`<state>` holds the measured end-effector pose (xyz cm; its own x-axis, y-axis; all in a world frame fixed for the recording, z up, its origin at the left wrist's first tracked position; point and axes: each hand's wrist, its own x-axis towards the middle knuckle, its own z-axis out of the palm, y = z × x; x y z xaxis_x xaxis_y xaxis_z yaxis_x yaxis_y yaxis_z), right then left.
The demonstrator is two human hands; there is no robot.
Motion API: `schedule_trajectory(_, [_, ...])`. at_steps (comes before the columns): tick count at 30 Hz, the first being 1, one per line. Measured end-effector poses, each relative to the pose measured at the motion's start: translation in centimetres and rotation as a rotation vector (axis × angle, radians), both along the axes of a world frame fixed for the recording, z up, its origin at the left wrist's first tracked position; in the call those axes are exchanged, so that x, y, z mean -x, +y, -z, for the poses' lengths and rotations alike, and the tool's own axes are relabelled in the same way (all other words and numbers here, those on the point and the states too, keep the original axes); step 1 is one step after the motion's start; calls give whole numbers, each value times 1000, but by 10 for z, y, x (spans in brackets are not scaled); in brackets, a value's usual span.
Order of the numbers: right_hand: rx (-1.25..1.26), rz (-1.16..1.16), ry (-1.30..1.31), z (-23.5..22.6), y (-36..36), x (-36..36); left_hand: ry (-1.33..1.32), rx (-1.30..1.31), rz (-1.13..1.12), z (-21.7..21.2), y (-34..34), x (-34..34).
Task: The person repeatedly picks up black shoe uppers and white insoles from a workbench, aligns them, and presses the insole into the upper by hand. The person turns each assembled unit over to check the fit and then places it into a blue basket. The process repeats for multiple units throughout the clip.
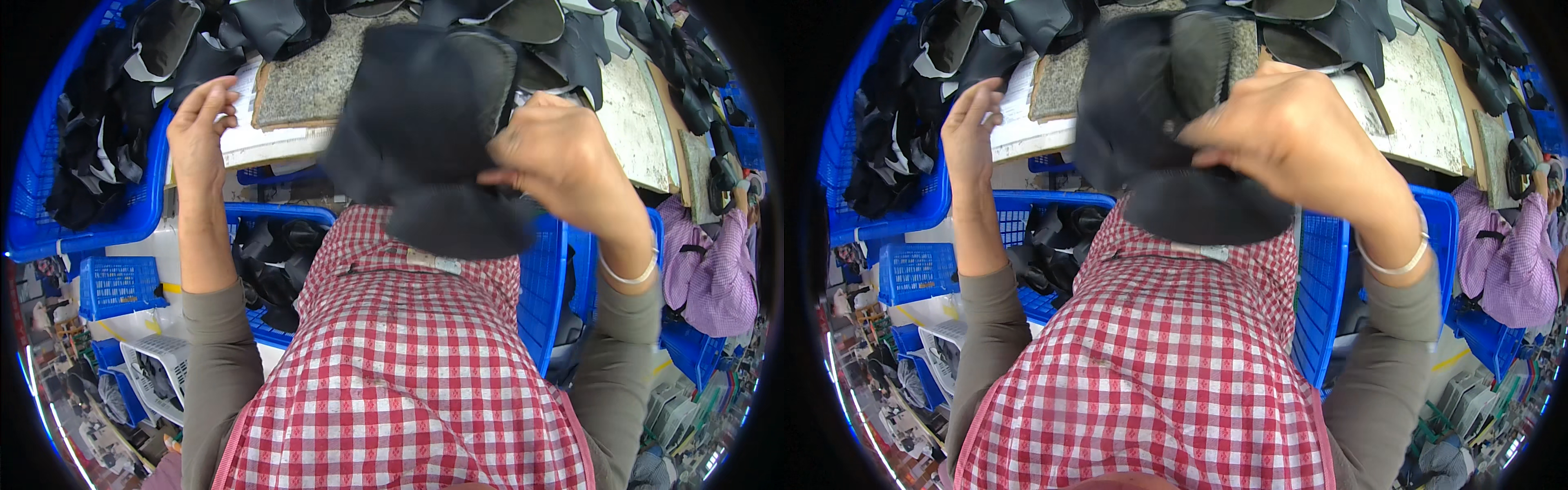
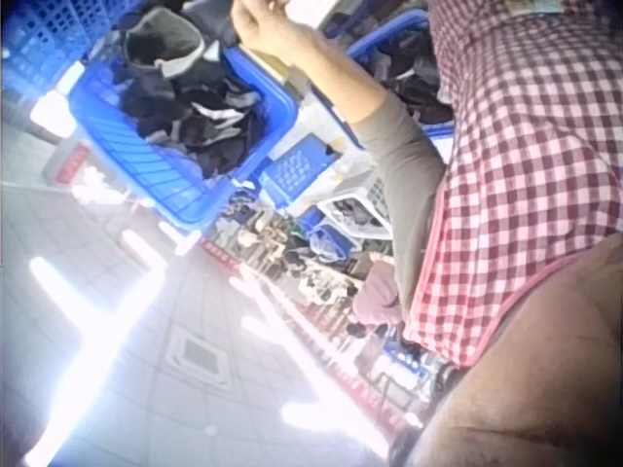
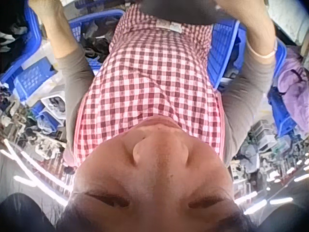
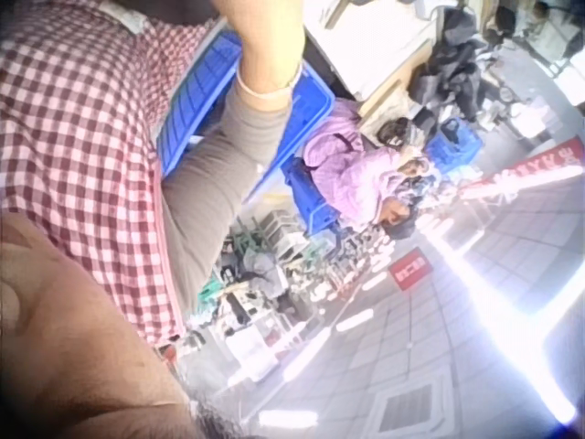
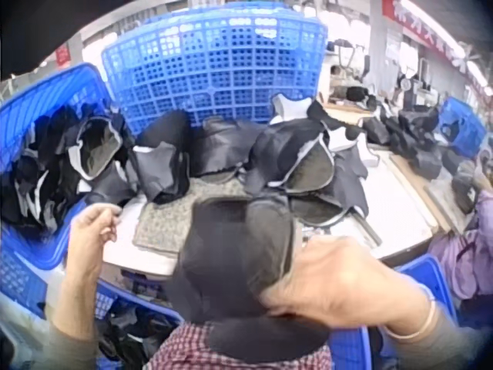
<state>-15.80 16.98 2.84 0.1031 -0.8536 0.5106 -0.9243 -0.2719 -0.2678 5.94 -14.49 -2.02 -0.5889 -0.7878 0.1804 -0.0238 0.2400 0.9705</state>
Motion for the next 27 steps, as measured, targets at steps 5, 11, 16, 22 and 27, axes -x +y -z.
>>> schedule_trajectory(5, [-201,-57,508,24,17,-56,-293,-438,875,44,40,-24])
schedule_trajectory(11, [-182,-25,517,56,28,-83,-507,-1031,855,105,101,-22])
schedule_trajectory(16, [-84,56,422,86,34,-81,-153,-1302,1048,147,121,-25])
schedule_trajectory(22, [-185,166,320,117,44,-80,-416,513,714,145,135,-9])
schedule_trajectory(27, [-229,217,278,118,51,-83,-302,375,750,91,117,12])
